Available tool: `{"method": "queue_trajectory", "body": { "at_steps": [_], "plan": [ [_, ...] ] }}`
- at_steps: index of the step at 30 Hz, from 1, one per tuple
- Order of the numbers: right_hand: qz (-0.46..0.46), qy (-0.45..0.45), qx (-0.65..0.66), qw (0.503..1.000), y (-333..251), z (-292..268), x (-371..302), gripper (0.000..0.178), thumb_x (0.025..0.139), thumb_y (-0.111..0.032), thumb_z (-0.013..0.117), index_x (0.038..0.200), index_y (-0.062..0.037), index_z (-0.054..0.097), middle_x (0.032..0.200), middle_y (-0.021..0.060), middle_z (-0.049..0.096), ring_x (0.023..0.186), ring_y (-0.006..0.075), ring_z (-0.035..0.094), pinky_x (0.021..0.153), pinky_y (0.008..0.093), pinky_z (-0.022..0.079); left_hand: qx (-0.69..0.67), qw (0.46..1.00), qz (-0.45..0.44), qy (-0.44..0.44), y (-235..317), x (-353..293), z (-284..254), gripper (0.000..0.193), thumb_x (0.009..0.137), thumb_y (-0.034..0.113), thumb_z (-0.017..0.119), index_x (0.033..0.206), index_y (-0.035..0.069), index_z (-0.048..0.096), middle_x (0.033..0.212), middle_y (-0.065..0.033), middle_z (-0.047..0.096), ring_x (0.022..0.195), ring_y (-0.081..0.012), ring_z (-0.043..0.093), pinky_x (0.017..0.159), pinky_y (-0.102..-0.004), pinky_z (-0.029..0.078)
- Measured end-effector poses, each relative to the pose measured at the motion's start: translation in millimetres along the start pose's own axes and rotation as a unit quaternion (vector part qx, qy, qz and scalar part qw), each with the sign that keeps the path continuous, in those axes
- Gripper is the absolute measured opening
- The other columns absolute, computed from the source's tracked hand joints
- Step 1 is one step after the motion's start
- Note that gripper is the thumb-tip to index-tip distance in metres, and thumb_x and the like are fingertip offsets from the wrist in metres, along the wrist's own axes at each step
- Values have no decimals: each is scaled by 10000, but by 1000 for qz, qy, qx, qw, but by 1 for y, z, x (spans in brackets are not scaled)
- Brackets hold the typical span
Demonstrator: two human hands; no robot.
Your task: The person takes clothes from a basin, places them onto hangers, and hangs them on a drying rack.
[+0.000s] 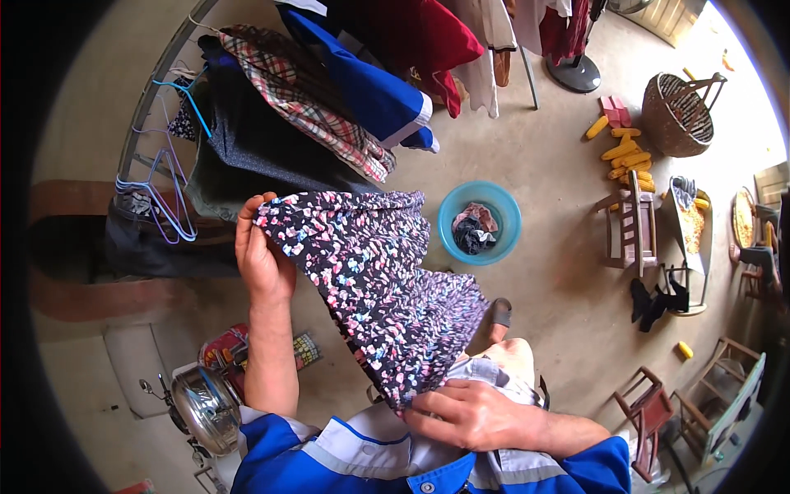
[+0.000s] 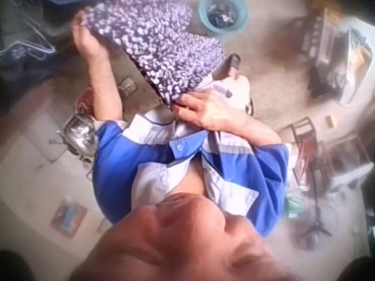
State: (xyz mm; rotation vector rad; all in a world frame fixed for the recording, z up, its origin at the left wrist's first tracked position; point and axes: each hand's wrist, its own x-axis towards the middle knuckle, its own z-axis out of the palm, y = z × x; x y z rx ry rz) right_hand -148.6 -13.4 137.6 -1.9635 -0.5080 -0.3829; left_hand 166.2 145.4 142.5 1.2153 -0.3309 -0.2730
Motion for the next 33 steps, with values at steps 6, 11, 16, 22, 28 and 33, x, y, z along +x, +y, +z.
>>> {"method": "queue_trajectory", "body": {
  "at_steps": [6, 11, 16, 22, 28, 33],
  "plan": [
    [-16, -8, 10, 1000, 6, -2, 0, 289, 780, -116, 599, 1050, -11, 598, 904, 80, 566, 729, 199, 611, 609, 309, 517, -23, 1000, 16, -11, 8, -4, 11, 258, 998, 67, 430, 1228, 35, 544, 1234, -116, 604, 1085, -195, 610, 966, -358, 499],
    [-17, -17, -5, 1000, 12, -9, -1, 298, 783, -112, 601, 1064, -14, 594, 930, 86, 578, 728, 208, 624, 611, 313, 532, -5, 999, 31, -14, 17, -9, 0, 276, 1006, 88, 415, 1250, 48, 537, 1233, -96, 615, 1102, -198, 608, 989, -368, 489],
    [-20, -81, 39, 996, 15, -4, 0, 336, 782, -107, 637, 1107, -24, 635, 1051, 133, 610, 743, 236, 654, 636, 346, 544, 31, 998, 44, 37, 34, -33, 7, 307, 987, 204, 482, 1240, 44, 548, 1194, -81, 621, 1085, -194, 607, 978, -358, 480],
    [13, -27, 4, 1000, 7, -24, 19, 386, 704, -100, 806, 1048, -39, 643, 1060, 153, 614, 767, 244, 636, 637, 348, 522, 4, 993, -47, -111, 26, -68, 59, 497, 893, 319, 649, 1236, -8, 499, 1085, -73, 601, 977, -138, 586, 880, -285, 482],
    [56, 97, -44, 993, -8, -29, 51, 604, 666, -7, 787, 1209, 0, 521, 1046, 171, 588, 699, 195, 595, 616, 307, 510, 36, 965, -118, -232, 8, -147, 74, 639, 875, -95, 577, 1438, 51, 314, 1182, -83, 518, 954, -95, 574, 856, -234, 487],
    [112, -44, -63, 991, -22, -21, 63, 433, 759, -85, 796, 1130, -10, 586, 975, 158, 644, 722, 251, 678, 594, 322, 548, -17, 954, -166, -250, 0, -171, 75, 822, 818, -183, 558, 1507, 106, 215, 1217, -111, 471, 933, -100, 593, 800, -228, 491]
  ]
}}
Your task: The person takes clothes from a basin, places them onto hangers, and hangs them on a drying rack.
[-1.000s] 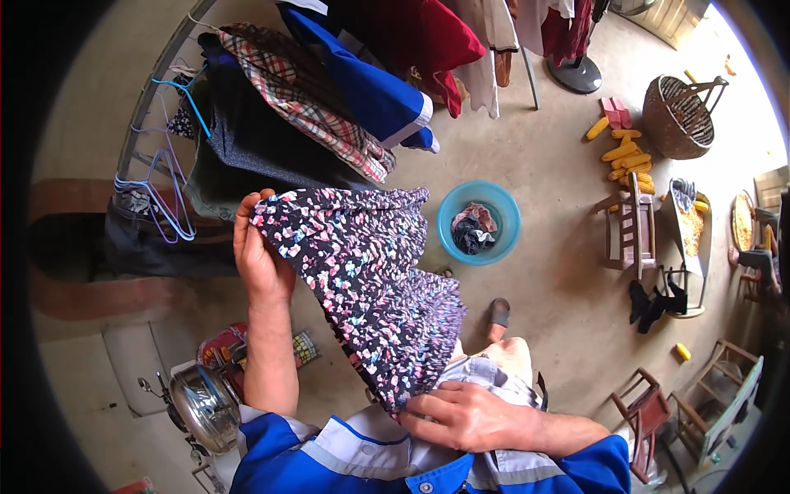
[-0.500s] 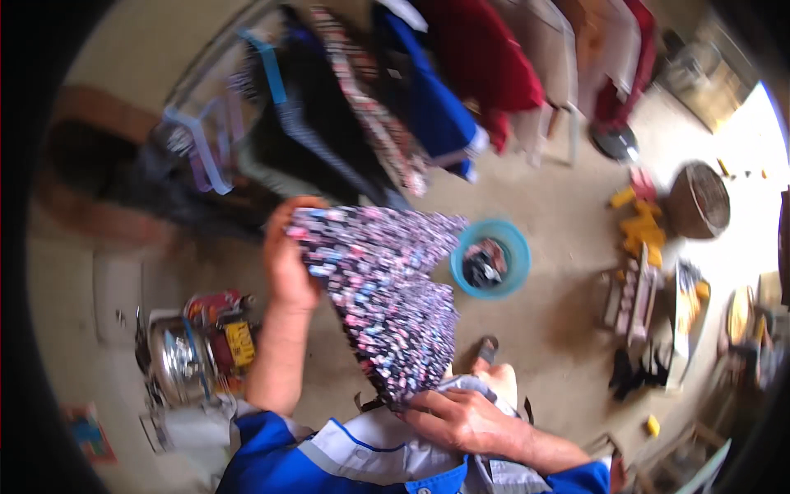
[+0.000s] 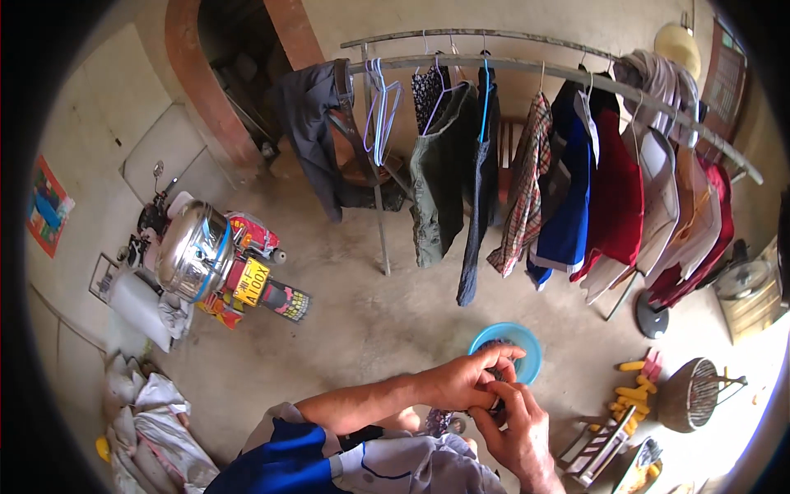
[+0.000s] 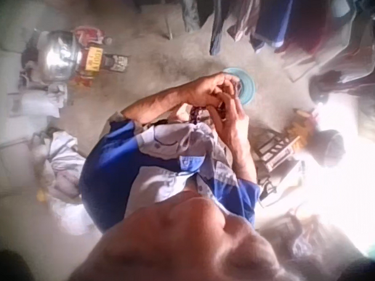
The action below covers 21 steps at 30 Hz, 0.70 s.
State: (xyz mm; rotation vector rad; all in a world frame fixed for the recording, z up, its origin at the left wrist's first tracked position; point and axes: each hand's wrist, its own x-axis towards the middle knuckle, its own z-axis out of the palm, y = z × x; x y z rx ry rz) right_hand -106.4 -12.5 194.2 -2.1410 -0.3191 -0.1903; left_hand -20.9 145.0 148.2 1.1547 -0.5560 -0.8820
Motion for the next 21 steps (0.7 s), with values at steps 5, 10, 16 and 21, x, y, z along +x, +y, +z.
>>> {"method": "queue_trajectory", "body": {
  "at_steps": [5, 10, 16, 21],
  "plan": [
    [-9, -26, -32, 999, -16, 10, 4, 370, 783, -98, 784, 1111, -48, 620, 897, 136, 665, 717, 259, 681, 626, 342, 553, 50, 999, -15, -1, -6, -18, -15, 743, 823, -97, 624, 1469, 68, 295, 1179, -83, 465, 1059, -155, 593, 839, -264, 516],
    [-11, -64, -65, 996, -28, 36, 15, 365, 791, -90, 773, 1123, -62, 624, 920, 149, 668, 751, 293, 689, 642, 360, 560, 56, 996, -55, -44, -5, -45, -40, 595, 860, -53, 592, 1411, 52, 392, 1209, -68, 536, 1114, -106, 546, 947, -252, 459],
    [32, -44, -84, 995, -49, 51, 41, 252, 824, -52, 730, 1052, -59, 624, 866, 141, 657, 715, 317, 677, 618, 370, 547, 129, 988, 52, 64, -35, -110, -103, 430, 877, 3, 671, 1286, 38, 543, 1113, -46, 607, 1066, -140, 576, 931, -304, 475],
    [34, 11, -91, 995, -74, 65, 69, 211, 792, -21, 755, 971, -20, 643, 859, 124, 674, 698, 222, 671, 619, 299, 522, 334, 918, 6, 212, -75, -159, -158, 362, 869, 250, 704, 1178, 71, 644, 1075, -127, 644, 1038, -271, 605, 892, -361, 478]
  ]
}}
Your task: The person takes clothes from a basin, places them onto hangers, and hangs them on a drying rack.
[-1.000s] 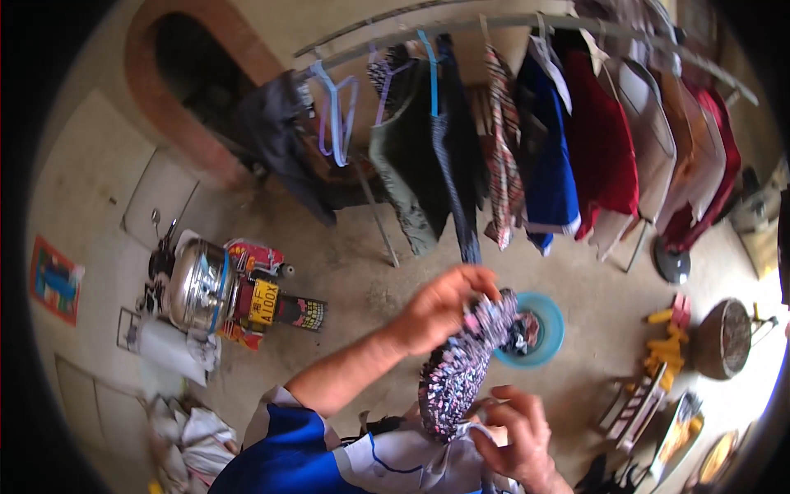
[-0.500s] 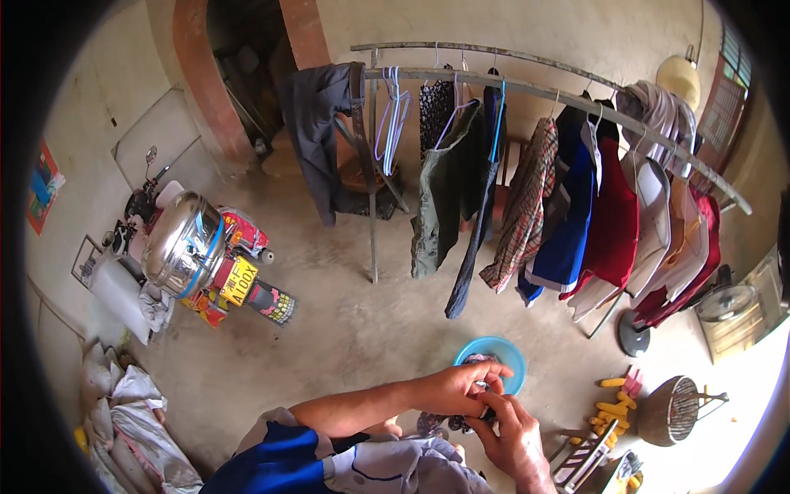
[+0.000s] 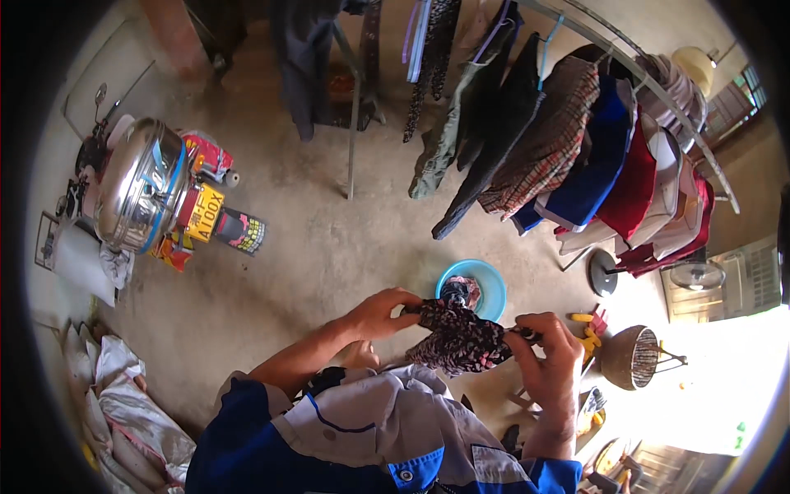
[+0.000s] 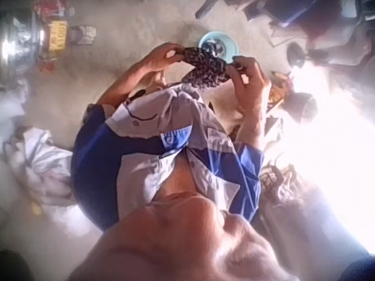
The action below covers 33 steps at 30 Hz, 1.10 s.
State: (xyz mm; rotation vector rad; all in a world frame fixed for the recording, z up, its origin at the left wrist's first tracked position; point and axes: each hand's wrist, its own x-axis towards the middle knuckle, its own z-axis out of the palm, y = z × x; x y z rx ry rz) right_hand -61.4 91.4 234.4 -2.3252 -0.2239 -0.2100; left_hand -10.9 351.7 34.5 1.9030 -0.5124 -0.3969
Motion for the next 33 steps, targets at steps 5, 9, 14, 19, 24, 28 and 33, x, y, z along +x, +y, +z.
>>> {"method": "queue_trajectory", "body": {
  "at_steps": [5, 9, 14, 19, 24, 28, 33],
  "plan": [
    [3, -18, -1, 1000, -17, 19, 8, 203, 781, -5, 756, 946, -21, 639, 842, 113, 669, 717, 214, 671, 655, 295, 523, -64, 986, -71, 136, -61, -14, 5, 413, 913, 298, 671, 1234, 48, 600, 1111, -121, 639, 1062, -240, 603, 881, -364, 490],
    [-4, -46, -3, 999, -34, 35, 13, 190, 773, 1, 758, 923, -27, 643, 836, 109, 665, 722, 219, 672, 658, 294, 522, -291, 916, -203, 186, -66, -8, -8, 506, 915, 314, 681, 1277, -11, 542, 1152, -130, 612, 1011, -193, 606, 832, -307, 506],
    [-21, -51, -2, 999, -40, 48, 16, 177, 774, -1, 755, 908, -28, 642, 833, 105, 668, 729, 207, 669, 657, 289, 519, -328, 904, -222, 163, -82, -4, -19, 363, 873, 163, 674, 1180, -17, 601, 994, -111, 661, 845, -174, 637, 706, -299, 531],
    [72, 19, 43, 996, -4, 56, 33, 127, 818, -52, 702, 866, 12, 604, 768, 100, 660, 662, 143, 624, 639, 270, 506, -165, 942, -132, 261, -108, -4, -77, 199, 851, -26, 574, 1006, 41, 679, 786, -33, 663, 616, -98, 591, 528, -256, 486],
    [137, -46, 26, 989, 62, 81, 53, 198, 827, -126, 707, 867, 29, 591, 737, 106, 663, 651, 141, 637, 616, 277, 511, 1, 944, -61, 325, -44, -1, -179, 189, 806, 26, 628, 990, 29, 675, 818, -32, 658, 704, -92, 592, 625, -257, 488],
    [175, -87, 45, 980, 68, 98, 72, 257, 855, -185, 672, 857, 54, 576, 713, 122, 661, 608, 140, 632, 591, 276, 503, 84, 937, -19, 339, 1, 2, -212, 166, 800, 11, 635, 964, 15, 662, 808, -23, 641, 708, -84, 597, 634, -259, 503],
    [170, -109, 100, 974, 65, 113, 91, 262, 868, -167, 650, 953, 76, 595, 780, 124, 682, 634, 147, 637, 599, 280, 509, 127, 928, -15, 350, 20, -2, -231, 175, 764, 41, 664, 936, 12, 664, 916, -123, 667, 808, -233, 667, 752, -331, 536]
  ]
}}
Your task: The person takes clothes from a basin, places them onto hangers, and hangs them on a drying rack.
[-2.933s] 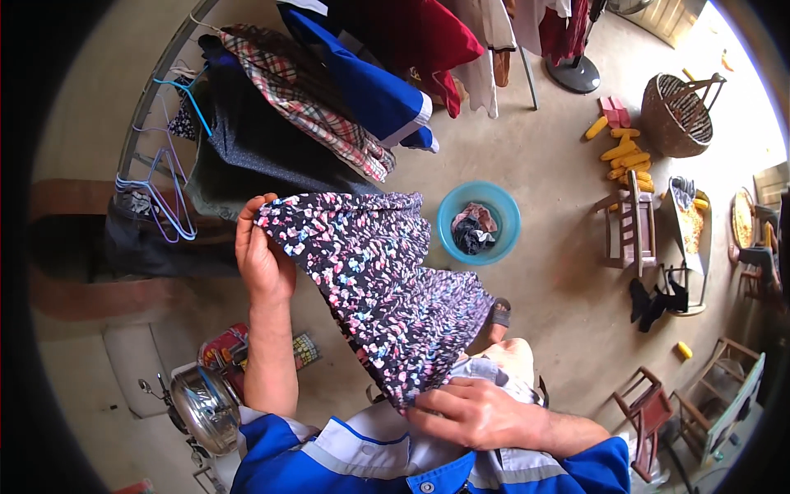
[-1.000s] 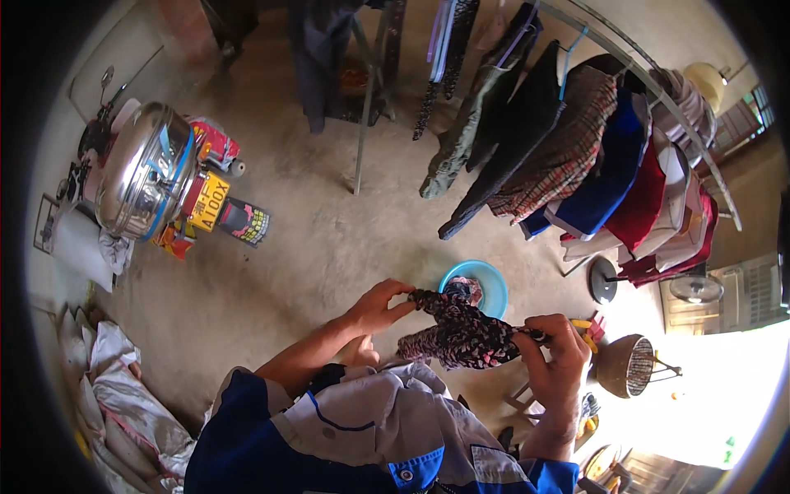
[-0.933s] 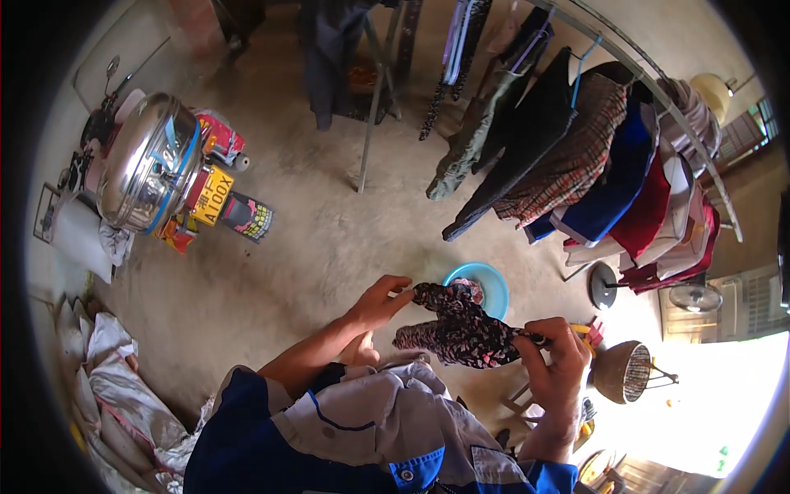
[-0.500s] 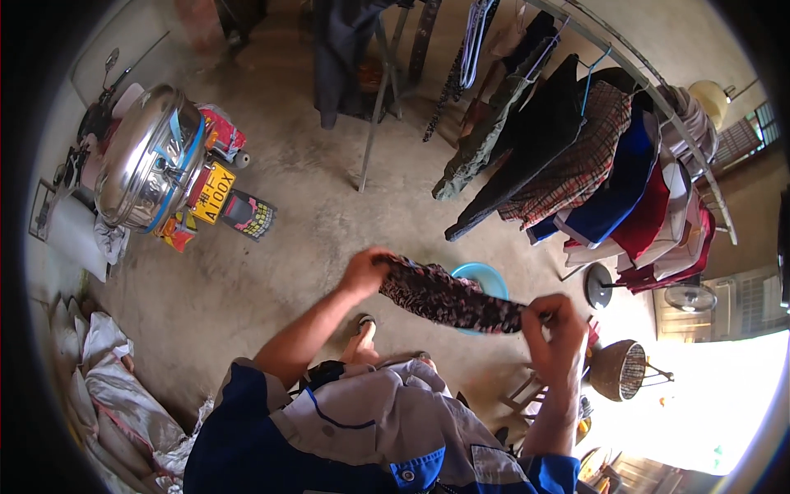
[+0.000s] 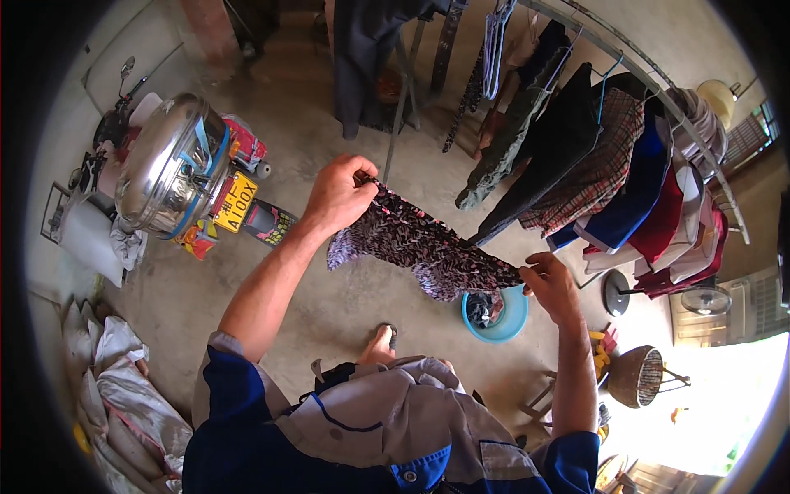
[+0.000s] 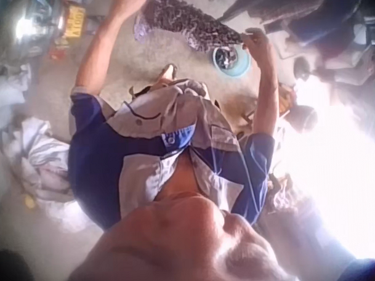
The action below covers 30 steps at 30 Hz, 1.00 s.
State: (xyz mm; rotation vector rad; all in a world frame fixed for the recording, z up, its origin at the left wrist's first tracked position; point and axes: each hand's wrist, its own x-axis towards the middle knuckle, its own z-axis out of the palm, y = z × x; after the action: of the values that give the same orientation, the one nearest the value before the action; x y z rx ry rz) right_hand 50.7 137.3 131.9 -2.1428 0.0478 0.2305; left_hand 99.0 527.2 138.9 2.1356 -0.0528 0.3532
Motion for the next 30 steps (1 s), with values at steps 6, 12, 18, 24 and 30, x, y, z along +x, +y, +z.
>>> {"method": "queue_trajectory", "body": {
  "at_steps": [6, 12, 18, 24, 30],
  "plan": [
    [2, -24, -2, 1000, 3, 17, 17, 245, 867, -168, 630, 977, 48, 669, 738, 93, 681, 664, 131, 637, 633, 276, 505, 108, 991, 84, -3, -10, -9, -22, 191, 797, 7, 600, 972, 14, 675, 945, -106, 668, 769, -177, 649, 720, -294, 528],
    [-23, -5, 21, 999, 15, 35, 34, 204, 874, -172, 629, 922, 19, 683, 696, 54, 655, 644, 110, 621, 600, 276, 503, 13, 993, -45, -110, -19, -29, -45, 218, 800, 32, 573, 977, 19, 701, 784, -72, 693, 724, -130, 634, 666, -280, 502],
    [-5, -150, -24, 988, -22, 63, 27, 191, 903, -170, 646, 1000, -7, 669, 786, 83, 691, 659, 129, 668, 471, 307, 551, -162, 944, -205, -202, -8, -66, -84, 168, 849, 55, 599, 979, 0, 691, 717, -15, 644, 549, -69, 566, 485, -230, 439],
    [-73, -226, -37, 971, -10, 101, 60, 158, 869, -159, 645, 924, -15, 679, 811, 125, 706, 693, 199, 696, 655, 316, 548, -253, 921, -265, -129, 6, -95, -102, 165, 833, 3, 594, 968, -39, 678, 716, -44, 638, 535, -82, 564, 483, -228, 450],
    [-270, -97, -56, 956, -42, 89, 123, 151, 839, -131, 665, 927, -9, 665, 831, 150, 685, 744, 272, 681, 669, 349, 540, -246, 934, -256, -49, 21, -112, -105, 163, 794, -23, 586, 934, -68, 654, 724, -81, 637, 543, -117, 578, 484, -248, 464]
  ]
}}
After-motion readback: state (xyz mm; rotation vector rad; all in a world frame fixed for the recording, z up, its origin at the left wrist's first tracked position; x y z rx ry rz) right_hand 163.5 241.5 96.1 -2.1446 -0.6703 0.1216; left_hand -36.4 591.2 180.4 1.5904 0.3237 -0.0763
